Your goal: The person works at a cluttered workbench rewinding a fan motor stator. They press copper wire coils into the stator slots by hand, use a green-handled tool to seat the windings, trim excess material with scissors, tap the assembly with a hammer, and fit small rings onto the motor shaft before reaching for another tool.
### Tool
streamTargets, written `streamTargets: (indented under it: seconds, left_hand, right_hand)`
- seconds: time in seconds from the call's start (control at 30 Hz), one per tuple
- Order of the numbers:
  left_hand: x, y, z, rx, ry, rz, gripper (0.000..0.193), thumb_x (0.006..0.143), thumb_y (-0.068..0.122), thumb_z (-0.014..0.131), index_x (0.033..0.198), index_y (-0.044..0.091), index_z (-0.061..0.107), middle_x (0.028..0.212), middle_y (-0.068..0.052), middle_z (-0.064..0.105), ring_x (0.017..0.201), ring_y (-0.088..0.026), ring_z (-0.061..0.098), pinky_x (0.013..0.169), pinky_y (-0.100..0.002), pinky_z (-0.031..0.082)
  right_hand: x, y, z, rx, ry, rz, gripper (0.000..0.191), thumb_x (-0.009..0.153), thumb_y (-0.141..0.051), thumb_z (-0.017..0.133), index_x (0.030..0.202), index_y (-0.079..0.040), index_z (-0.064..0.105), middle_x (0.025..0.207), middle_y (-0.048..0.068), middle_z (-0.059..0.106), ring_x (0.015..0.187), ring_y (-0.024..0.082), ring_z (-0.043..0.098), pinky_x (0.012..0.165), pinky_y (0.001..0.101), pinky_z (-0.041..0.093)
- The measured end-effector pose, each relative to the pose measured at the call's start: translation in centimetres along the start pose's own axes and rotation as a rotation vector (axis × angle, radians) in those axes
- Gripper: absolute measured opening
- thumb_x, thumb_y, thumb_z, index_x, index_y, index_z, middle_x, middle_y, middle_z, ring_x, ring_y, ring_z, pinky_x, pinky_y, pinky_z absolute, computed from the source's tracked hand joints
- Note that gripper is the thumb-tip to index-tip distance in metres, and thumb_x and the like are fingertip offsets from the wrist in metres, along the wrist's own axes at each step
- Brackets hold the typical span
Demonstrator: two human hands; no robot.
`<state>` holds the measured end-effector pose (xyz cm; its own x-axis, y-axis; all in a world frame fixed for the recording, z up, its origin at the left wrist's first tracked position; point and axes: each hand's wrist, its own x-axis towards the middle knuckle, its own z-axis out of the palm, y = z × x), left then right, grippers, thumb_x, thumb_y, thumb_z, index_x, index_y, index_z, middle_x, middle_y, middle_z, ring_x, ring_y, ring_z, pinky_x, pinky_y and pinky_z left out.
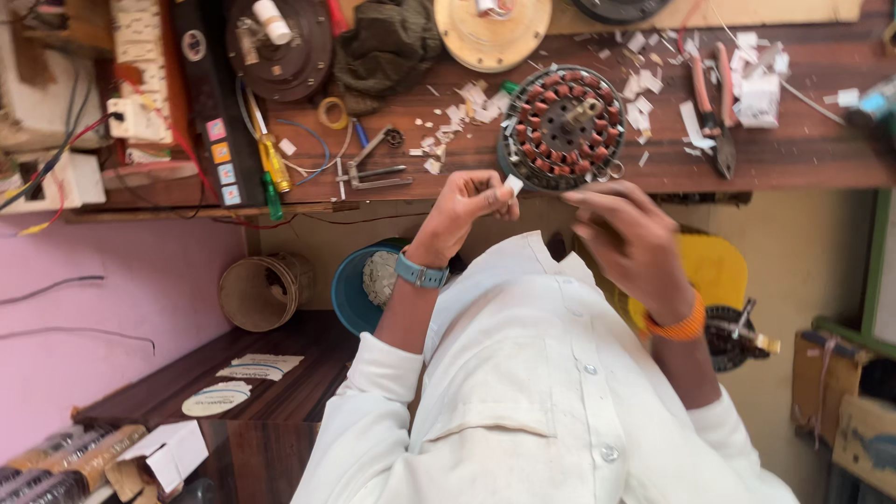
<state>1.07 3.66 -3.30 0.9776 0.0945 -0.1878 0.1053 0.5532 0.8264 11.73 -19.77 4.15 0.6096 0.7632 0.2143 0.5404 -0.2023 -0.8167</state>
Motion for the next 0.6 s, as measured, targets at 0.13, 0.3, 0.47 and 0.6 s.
streamTargets:
  seconds: [0.13, 0.3, 0.47, 0.6]
  left_hand:
    - [-1.4, -0.7, 1.9, -0.074, -0.087, -0.099, 0.028, 0.102, 0.024, 0.069, 0.083, 0.004, 0.066, 0.080, -0.004, 0.068, 0.081, -0.013, 0.069, 0.077, -0.029, 0.053]
    - [-1.7, -2.1, 2.8, -0.016, -0.055, -0.093, 0.029, 0.101, 0.030, 0.067, 0.087, 0.004, 0.069, 0.080, -0.003, 0.069, 0.078, -0.010, 0.063, 0.076, -0.024, 0.047]
    - [-2.4, -2.4, 3.9, -0.037, 0.085, 0.203, 0.024, 0.102, 0.025, 0.077, 0.101, 0.008, 0.060, 0.095, 0.000, 0.059, 0.093, -0.006, 0.053, 0.085, -0.024, 0.044]
    - [-2.5, -2.1, 4.0, 0.008, 0.041, 0.246, 0.029, 0.090, 0.013, 0.079, 0.111, 0.007, 0.059, 0.115, 0.001, 0.056, 0.100, -0.005, 0.058, 0.089, -0.024, 0.052]
  right_hand:
    - [2.4, -1.3, 1.8, -0.065, -0.045, -0.153, 0.026, 0.089, 0.004, 0.075, 0.114, -0.002, 0.072, 0.111, 0.012, 0.069, 0.093, 0.023, 0.070, 0.080, 0.0340, 0.058]
    - [2.0, -0.1, 2.5, -0.064, 0.003, -0.199, 0.020, 0.088, 0.003, 0.079, 0.105, -0.002, 0.071, 0.103, 0.009, 0.070, 0.089, 0.021, 0.071, 0.076, 0.0319, 0.059]
    - [0.7, 1.3, 3.9, 0.061, 0.065, -0.069, 0.019, 0.084, 0.005, 0.081, 0.099, -0.003, 0.072, 0.098, 0.007, 0.069, 0.082, 0.017, 0.071, 0.069, 0.0292, 0.058]
    - [0.1, 1.6, 4.8, 0.210, 0.111, 0.034, 0.019, 0.083, 0.006, 0.081, 0.095, -0.002, 0.068, 0.097, 0.007, 0.068, 0.083, 0.015, 0.069, 0.069, 0.0273, 0.057]
